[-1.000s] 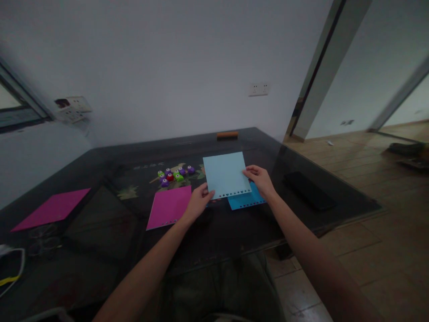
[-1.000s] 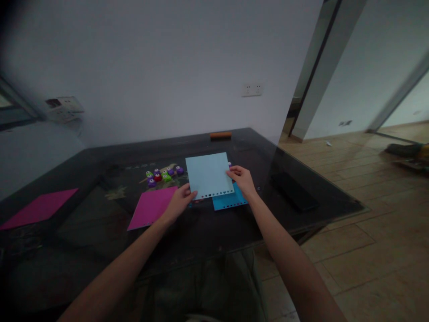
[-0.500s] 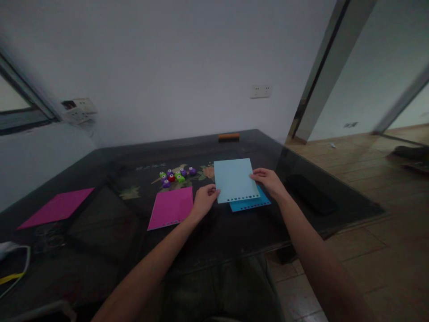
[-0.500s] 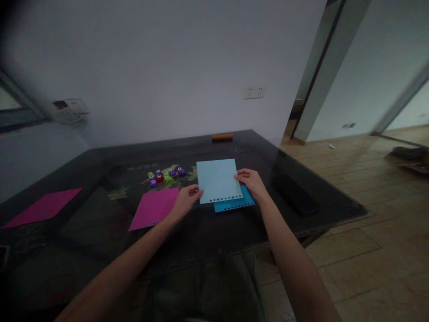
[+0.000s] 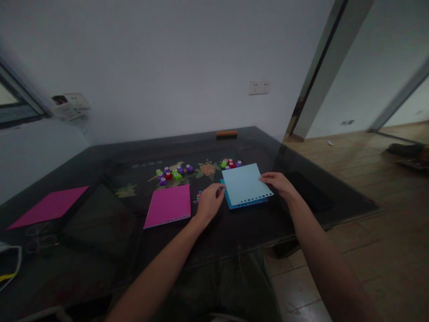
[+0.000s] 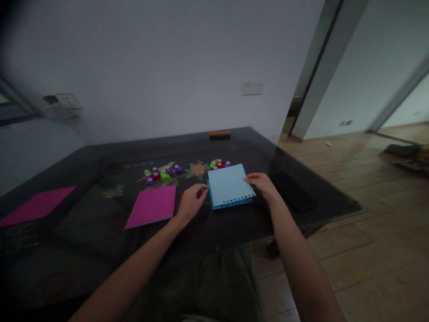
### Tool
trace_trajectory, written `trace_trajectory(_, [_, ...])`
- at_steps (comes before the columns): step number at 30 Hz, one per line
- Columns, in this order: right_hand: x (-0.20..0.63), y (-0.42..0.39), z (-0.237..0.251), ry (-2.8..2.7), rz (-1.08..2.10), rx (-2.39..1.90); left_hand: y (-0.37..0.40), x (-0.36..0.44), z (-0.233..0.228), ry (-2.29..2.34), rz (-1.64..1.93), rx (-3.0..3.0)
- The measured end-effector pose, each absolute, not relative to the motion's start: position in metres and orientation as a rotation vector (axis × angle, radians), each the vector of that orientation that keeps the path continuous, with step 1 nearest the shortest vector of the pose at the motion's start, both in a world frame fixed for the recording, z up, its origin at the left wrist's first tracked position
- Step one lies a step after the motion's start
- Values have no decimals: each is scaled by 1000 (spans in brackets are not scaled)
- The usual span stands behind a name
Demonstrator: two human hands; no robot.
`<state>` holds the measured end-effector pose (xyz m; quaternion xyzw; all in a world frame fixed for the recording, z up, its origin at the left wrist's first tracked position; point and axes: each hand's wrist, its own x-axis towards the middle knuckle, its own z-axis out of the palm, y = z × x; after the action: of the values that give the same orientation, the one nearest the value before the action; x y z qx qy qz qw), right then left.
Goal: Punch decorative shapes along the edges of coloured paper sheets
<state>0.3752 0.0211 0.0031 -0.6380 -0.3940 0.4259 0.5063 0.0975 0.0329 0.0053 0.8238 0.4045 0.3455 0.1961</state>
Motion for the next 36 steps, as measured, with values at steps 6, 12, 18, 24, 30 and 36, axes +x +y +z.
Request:
trace_trajectory(6, [377, 25, -4, -996, 1013, -1561, 34, 97, 2, 1100, 971, 2417])
trace_trajectory(12, [373, 25, -4, -1033, 982, -1611, 31, 100, -8, 1089, 811, 2512])
trace_trajectory(18, [372, 26, -3, -1037, 956, -1598, 32, 101, -12, 1119, 727, 2513])
trace_trajectory(24, [372, 28, -5, -1065, 942, -1605, 33, 101, -16, 1114, 712, 2537])
trace_trajectory(30, [373, 30, -9, -1083, 909, -1599, 32, 100, -15, 1113, 618, 2621])
trace_trajectory(36, [369, 28, -8, -1137, 867, -1606, 32, 100, -13, 1114, 606, 2624])
